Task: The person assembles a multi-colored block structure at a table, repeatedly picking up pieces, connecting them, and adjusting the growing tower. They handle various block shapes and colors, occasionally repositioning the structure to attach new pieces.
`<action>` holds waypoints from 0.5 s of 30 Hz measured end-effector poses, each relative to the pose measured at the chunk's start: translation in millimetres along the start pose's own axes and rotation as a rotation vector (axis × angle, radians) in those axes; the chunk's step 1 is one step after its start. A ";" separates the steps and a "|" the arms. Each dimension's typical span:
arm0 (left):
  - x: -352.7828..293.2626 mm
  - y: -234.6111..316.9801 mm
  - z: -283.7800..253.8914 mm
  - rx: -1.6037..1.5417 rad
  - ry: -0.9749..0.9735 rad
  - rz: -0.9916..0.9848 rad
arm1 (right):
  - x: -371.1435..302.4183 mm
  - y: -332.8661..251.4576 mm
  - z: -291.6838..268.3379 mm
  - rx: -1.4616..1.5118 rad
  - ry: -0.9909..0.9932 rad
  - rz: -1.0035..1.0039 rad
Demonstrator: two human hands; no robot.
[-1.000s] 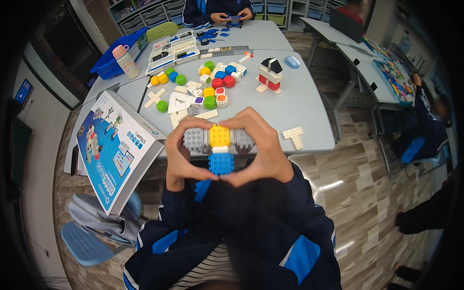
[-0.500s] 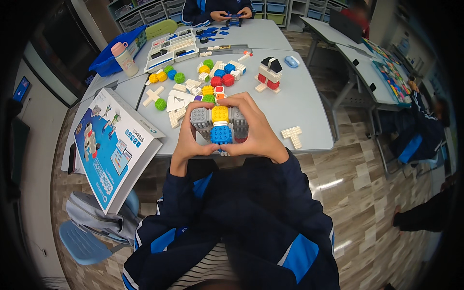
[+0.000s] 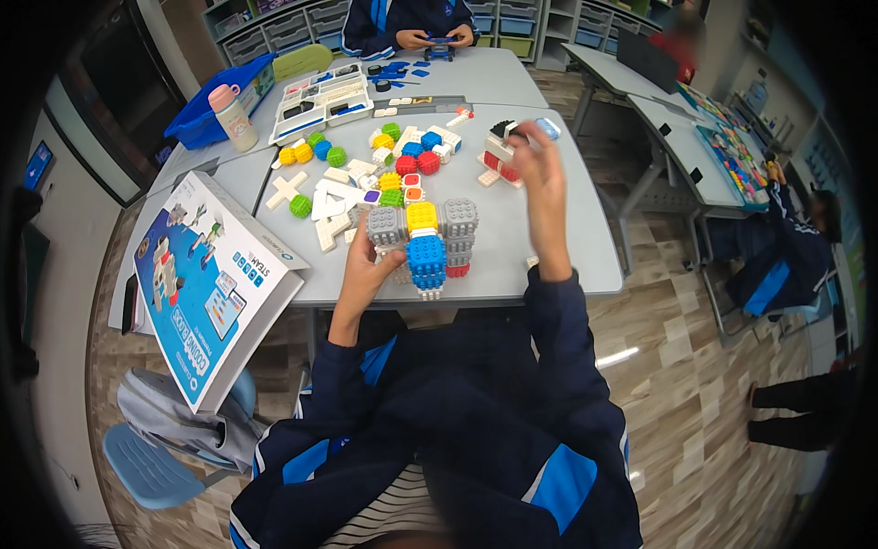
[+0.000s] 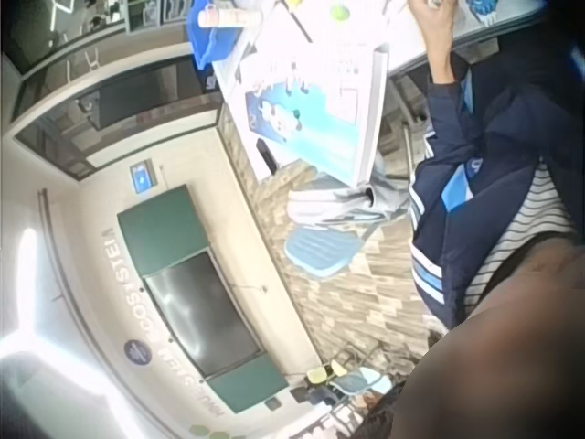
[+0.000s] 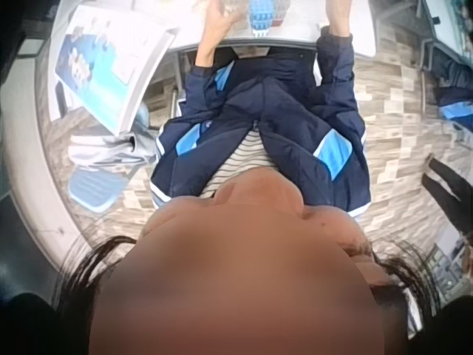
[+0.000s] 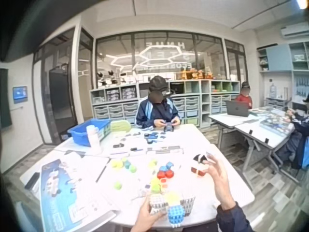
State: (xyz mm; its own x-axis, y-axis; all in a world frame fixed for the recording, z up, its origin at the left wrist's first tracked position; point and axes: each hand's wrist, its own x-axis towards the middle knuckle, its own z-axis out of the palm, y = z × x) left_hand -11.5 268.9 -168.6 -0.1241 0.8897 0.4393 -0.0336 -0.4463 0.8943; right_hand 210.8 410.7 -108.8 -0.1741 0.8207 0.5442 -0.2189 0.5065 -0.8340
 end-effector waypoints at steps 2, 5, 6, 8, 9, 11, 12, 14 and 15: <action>-7.4 -7.4 2.6 -0.003 0.026 -0.138 | 27.8 26.7 -14.5 -0.305 0.174 0.019; -14.0 -16.4 11.0 -0.025 0.108 -0.071 | 52.5 72.1 -21.7 -0.739 0.136 0.089; -13.6 -18.0 11.6 -0.038 0.106 -0.035 | 55.6 84.2 -22.2 -0.712 0.104 0.141; -13.0 -18.5 12.4 -0.070 0.085 -0.020 | 58.8 99.3 -20.6 -0.754 0.131 0.165; -12.8 -17.8 12.4 -0.085 0.083 -0.019 | 58.3 101.2 -20.2 -0.740 0.165 0.135; -11.3 -15.5 13.3 -0.100 0.075 -0.031 | 57.6 94.2 -18.5 -0.713 0.243 0.111; -10.2 -14.4 13.4 -0.102 0.080 -0.036 | 57.6 86.0 -17.8 -0.590 0.253 0.086; -8.5 -12.9 13.5 -0.113 0.082 -0.043 | 57.4 63.6 -14.3 -0.286 0.208 0.016; -8.2 -12.9 14.1 -0.117 0.090 -0.050 | 55.6 49.4 -13.4 -0.136 0.191 0.018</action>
State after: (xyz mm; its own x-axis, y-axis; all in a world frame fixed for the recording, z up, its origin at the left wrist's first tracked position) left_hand 4.0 268.7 -182.6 -0.2077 0.9012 0.3803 -0.1570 -0.4144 0.8964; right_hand 203.2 484.9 -120.9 0.0107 0.8585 0.5127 -0.0834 0.5117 -0.8551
